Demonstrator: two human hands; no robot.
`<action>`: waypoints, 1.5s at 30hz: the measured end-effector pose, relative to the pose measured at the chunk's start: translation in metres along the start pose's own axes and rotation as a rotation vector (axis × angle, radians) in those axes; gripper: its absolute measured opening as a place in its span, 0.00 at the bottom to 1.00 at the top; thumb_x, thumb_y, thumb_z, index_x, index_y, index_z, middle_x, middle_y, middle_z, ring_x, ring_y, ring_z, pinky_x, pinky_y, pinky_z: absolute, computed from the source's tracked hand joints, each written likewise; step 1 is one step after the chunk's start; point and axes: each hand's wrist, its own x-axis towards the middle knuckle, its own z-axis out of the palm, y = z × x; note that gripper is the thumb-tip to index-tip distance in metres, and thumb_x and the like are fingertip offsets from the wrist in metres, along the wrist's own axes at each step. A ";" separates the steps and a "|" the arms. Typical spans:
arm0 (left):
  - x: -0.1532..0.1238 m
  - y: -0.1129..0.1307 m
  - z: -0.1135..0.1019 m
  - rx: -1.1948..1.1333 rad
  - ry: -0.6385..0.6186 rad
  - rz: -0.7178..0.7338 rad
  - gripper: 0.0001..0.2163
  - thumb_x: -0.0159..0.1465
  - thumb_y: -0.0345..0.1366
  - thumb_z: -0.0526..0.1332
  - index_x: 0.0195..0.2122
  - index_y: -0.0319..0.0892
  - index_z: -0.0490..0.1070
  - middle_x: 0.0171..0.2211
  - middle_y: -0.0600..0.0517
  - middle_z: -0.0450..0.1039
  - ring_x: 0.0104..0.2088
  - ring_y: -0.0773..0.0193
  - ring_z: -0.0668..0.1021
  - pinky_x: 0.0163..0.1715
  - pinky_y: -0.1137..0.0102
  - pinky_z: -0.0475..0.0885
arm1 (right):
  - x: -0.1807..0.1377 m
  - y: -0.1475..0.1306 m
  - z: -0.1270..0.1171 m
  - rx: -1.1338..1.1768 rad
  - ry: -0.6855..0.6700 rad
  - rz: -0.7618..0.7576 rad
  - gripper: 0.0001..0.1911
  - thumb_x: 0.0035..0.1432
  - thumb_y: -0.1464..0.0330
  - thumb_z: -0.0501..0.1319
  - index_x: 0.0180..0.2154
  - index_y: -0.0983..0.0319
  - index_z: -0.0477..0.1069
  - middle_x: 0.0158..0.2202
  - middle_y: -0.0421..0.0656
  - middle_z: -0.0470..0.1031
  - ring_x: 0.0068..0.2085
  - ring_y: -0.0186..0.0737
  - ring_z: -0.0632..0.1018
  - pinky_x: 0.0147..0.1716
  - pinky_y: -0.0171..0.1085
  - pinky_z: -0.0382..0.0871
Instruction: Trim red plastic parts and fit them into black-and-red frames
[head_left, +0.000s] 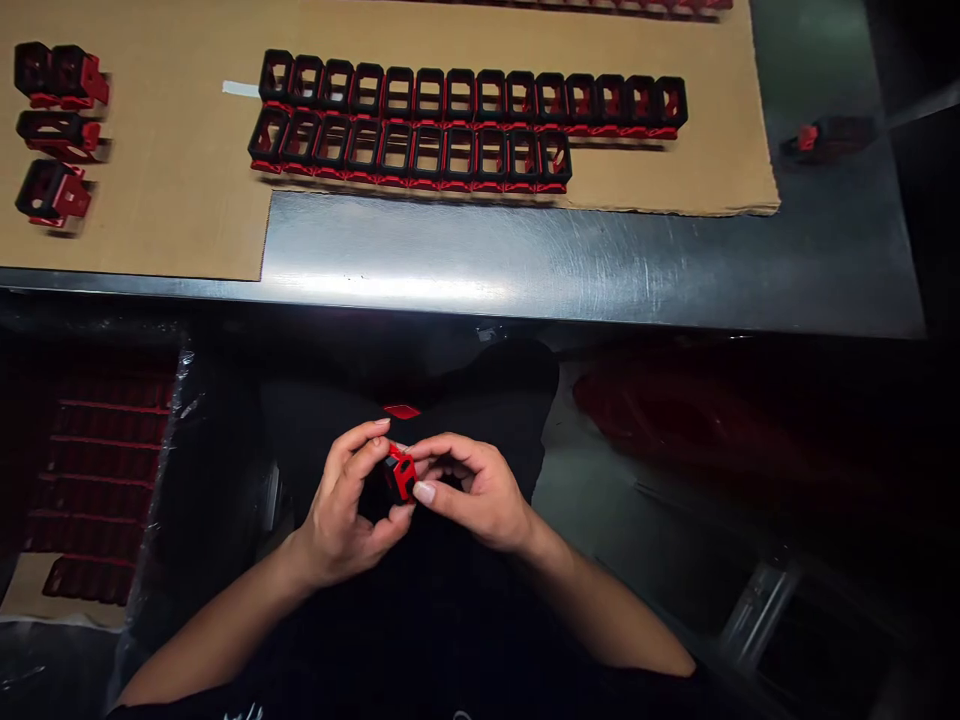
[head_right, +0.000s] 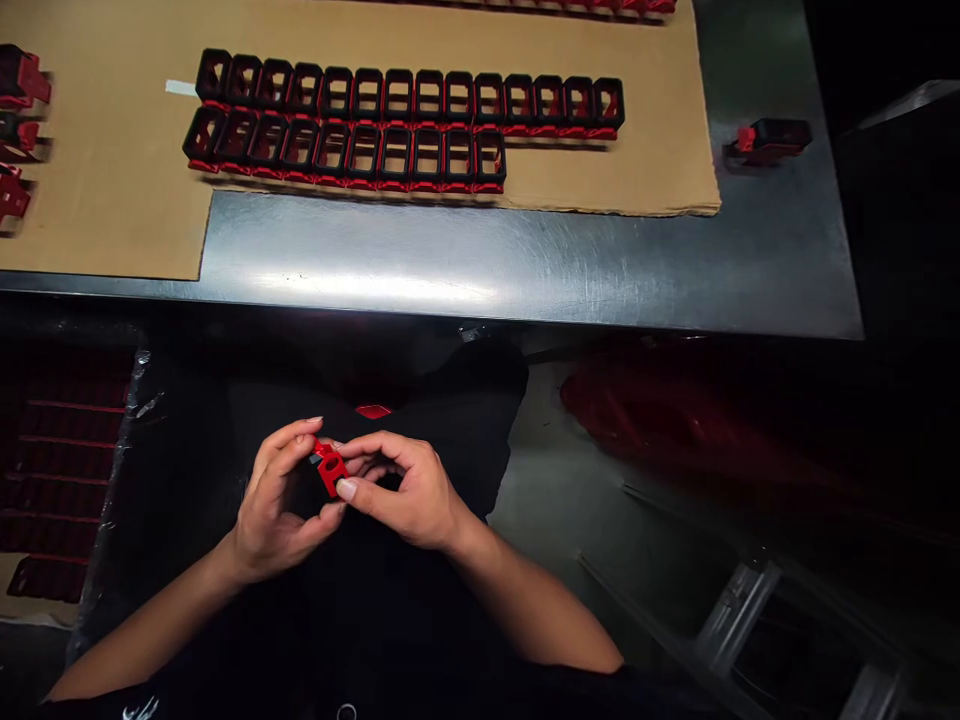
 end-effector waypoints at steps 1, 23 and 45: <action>-0.001 -0.001 0.001 0.038 0.008 0.027 0.40 0.58 0.25 0.67 0.70 0.41 0.52 0.60 0.35 0.63 0.55 0.53 0.76 0.50 0.56 0.81 | 0.000 -0.002 0.002 -0.031 0.008 -0.031 0.16 0.56 0.68 0.71 0.47 0.59 0.78 0.40 0.44 0.83 0.37 0.37 0.82 0.38 0.34 0.78; -0.003 0.003 -0.003 0.091 -0.036 0.124 0.53 0.57 0.30 0.71 0.73 0.36 0.32 0.56 0.33 0.73 0.52 0.53 0.76 0.46 0.57 0.78 | 0.003 0.019 -0.001 0.497 -0.129 0.324 0.18 0.55 0.61 0.71 0.44 0.65 0.80 0.32 0.44 0.81 0.30 0.37 0.81 0.29 0.33 0.76; -0.012 -0.009 0.008 -0.111 -0.046 -0.269 0.41 0.59 0.36 0.70 0.71 0.50 0.51 0.62 0.39 0.67 0.60 0.48 0.73 0.54 0.50 0.76 | 0.010 0.006 0.002 0.312 0.035 0.357 0.17 0.52 0.62 0.75 0.41 0.63 0.79 0.28 0.38 0.76 0.24 0.28 0.74 0.21 0.26 0.67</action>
